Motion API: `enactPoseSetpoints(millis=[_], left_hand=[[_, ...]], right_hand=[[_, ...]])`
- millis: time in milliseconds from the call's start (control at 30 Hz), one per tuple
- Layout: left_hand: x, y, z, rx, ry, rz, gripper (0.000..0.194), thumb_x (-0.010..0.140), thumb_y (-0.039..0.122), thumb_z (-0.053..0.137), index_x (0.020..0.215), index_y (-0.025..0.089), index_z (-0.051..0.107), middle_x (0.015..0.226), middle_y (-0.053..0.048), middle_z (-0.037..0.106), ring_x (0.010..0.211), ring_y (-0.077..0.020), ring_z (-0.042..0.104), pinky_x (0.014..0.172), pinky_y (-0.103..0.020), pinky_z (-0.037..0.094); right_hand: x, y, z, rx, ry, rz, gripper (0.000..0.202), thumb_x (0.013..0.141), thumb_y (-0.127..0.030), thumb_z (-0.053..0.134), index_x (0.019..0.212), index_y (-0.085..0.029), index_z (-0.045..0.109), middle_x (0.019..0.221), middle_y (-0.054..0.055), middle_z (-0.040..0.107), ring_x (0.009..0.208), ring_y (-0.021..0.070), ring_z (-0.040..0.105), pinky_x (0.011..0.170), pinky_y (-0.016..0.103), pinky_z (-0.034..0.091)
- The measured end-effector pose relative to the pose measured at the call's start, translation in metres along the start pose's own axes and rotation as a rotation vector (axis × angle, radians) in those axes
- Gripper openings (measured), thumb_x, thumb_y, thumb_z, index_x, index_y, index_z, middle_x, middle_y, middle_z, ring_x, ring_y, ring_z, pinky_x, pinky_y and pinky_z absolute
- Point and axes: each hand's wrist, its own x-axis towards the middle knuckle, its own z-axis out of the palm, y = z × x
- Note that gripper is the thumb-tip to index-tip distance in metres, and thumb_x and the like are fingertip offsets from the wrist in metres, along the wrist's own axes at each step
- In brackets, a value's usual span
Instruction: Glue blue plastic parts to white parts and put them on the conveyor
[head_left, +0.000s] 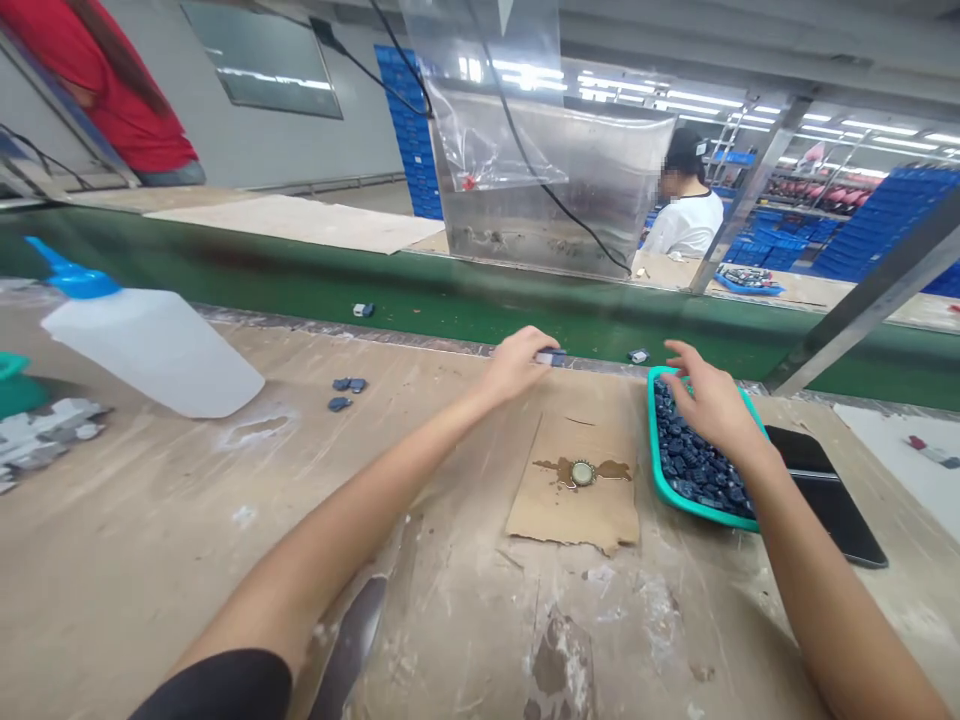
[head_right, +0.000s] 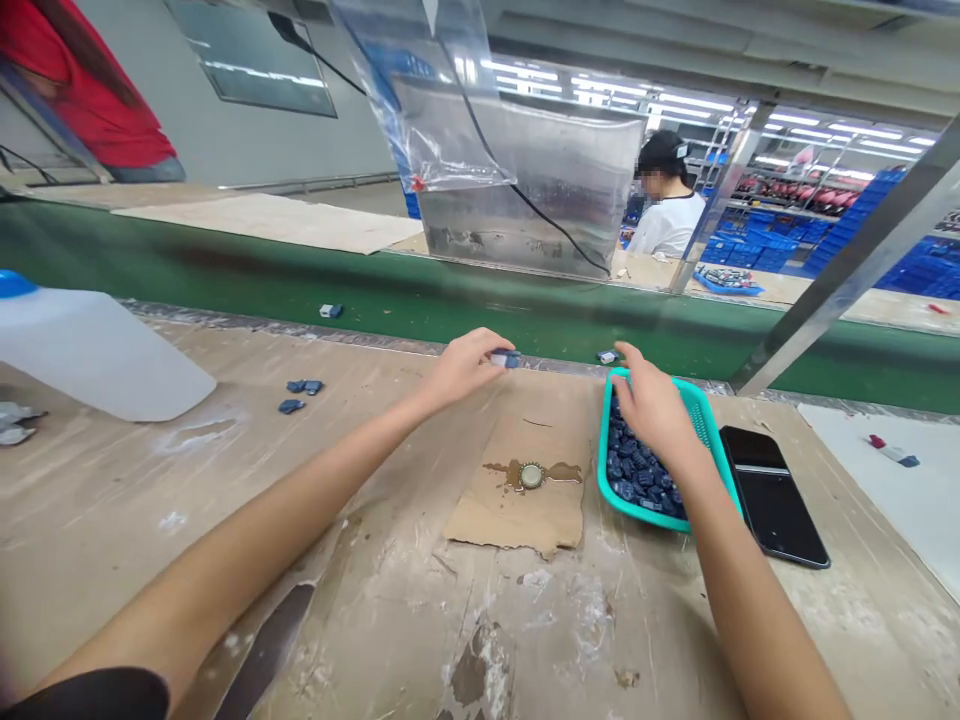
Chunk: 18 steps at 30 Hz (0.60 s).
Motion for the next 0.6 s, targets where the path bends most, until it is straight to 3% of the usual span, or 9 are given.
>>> enactPoseSetpoints(millis=[67, 133, 300, 433, 600], left_hand=[[0.020, -0.038, 0.007, 0.152, 0.000, -0.167, 0.028, 0.072, 0.013, 0.055, 0.099, 0.017, 0.062, 0.100, -0.007, 0.058, 0.094, -0.0194, 0.054, 0.083, -0.029, 0.043], [0.031, -0.070, 0.011, 0.244, 0.021, -0.295, 0.031, 0.073, 0.012, 0.052, 0.103, 0.014, 0.060, 0.105, -0.010, 0.056, 0.098, -0.0222, 0.053, 0.086, -0.031, 0.042], [0.021, -0.109, 0.009, 0.326, 0.054, -0.408, 0.036, 0.074, 0.010, 0.048, 0.108, 0.015, 0.058, 0.109, -0.009, 0.054, 0.101, -0.0203, 0.051, 0.089, -0.027, 0.041], [0.006, -0.132, -0.012, 0.406, 0.129, -0.502, 0.048, 0.078, 0.016, 0.048, 0.126, 0.020, 0.044, 0.130, -0.009, 0.037, 0.114, -0.0226, 0.042, 0.096, -0.030, 0.036], [-0.016, -0.169, -0.050, 0.459, 0.247, -0.719, 0.056, 0.080, 0.017, 0.043, 0.135, 0.015, 0.029, 0.141, -0.017, 0.018, 0.124, -0.0325, 0.028, 0.099, -0.042, 0.030]], right_hand=[[0.002, 0.027, -0.002, -0.299, -0.087, 0.045, 0.037, 0.080, -0.007, 0.043, 0.116, -0.008, 0.051, 0.109, 0.019, 0.057, 0.103, 0.0326, 0.052, 0.089, 0.046, 0.042], [0.000, 0.043, 0.001, -0.348, -0.171, 0.034, 0.037, 0.074, 0.000, 0.044, 0.107, -0.007, 0.059, 0.110, 0.018, 0.057, 0.105, 0.0311, 0.052, 0.091, 0.042, 0.042], [-0.003, 0.060, 0.013, -0.421, -0.309, -0.048, 0.035, 0.075, -0.004, 0.045, 0.107, -0.004, 0.061, 0.117, 0.017, 0.053, 0.107, 0.0300, 0.051, 0.092, 0.039, 0.043], [0.004, 0.073, 0.016, -0.525, -0.359, -0.068, 0.033, 0.074, -0.004, 0.049, 0.104, -0.005, 0.062, 0.107, 0.016, 0.059, 0.099, 0.0299, 0.056, 0.088, 0.038, 0.046], [0.006, 0.073, 0.020, -0.558, -0.331, -0.075, 0.020, 0.069, -0.003, 0.052, 0.082, -0.011, 0.065, 0.084, 0.013, 0.064, 0.081, 0.0296, 0.060, 0.073, 0.037, 0.050]])
